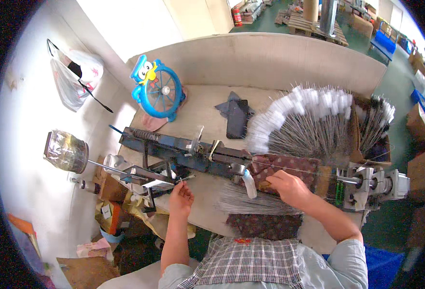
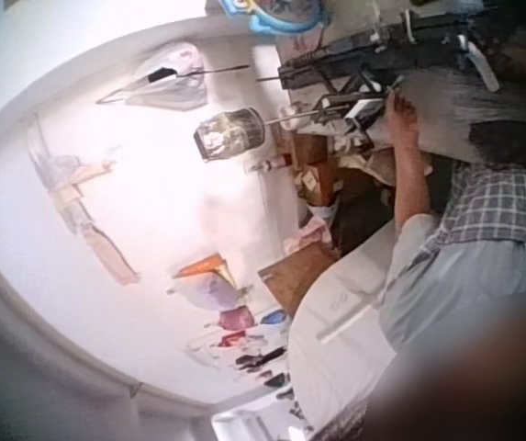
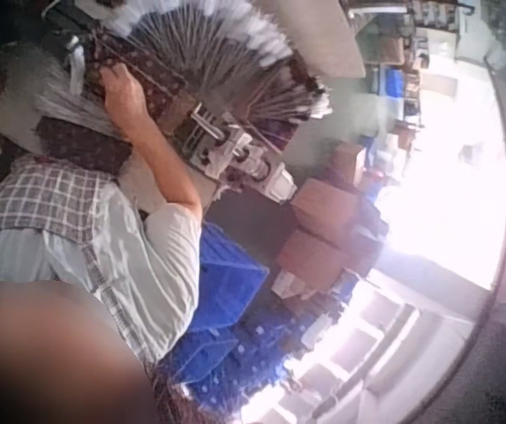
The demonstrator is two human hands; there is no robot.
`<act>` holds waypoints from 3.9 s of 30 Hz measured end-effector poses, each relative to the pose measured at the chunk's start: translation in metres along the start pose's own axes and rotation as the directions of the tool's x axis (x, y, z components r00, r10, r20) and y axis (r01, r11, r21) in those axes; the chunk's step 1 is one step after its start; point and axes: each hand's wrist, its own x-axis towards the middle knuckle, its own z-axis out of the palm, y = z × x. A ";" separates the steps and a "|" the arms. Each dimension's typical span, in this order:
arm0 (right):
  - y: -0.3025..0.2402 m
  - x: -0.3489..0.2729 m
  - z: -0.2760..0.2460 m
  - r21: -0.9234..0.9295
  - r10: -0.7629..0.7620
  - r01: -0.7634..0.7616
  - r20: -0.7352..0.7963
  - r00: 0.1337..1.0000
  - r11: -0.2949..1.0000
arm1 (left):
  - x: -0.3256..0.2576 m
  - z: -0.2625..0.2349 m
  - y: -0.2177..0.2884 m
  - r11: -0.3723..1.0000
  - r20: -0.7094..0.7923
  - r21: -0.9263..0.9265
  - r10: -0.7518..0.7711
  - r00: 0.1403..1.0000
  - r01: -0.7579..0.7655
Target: The recorder is picking up individual white-tipped rods and inserting them into an assembly machine or jig at a manufacturing workstation.
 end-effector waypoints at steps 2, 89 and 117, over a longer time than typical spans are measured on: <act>-0.006 -0.004 -0.010 -0.033 0.001 -0.001 -0.004 1.000 0.999 | -0.002 0.007 -0.001 0.999 -0.031 -0.034 -0.007 0.999 0.006; -0.029 0.033 -0.027 -0.240 -0.119 0.009 -0.446 0.887 0.971 | -0.090 0.197 -0.102 0.929 0.404 -0.308 -0.066 0.912 0.204; -0.030 0.027 -0.032 -0.314 -0.130 -0.030 -0.477 0.869 0.949 | -0.098 0.203 -0.102 0.977 0.361 -0.207 0.029 0.932 0.050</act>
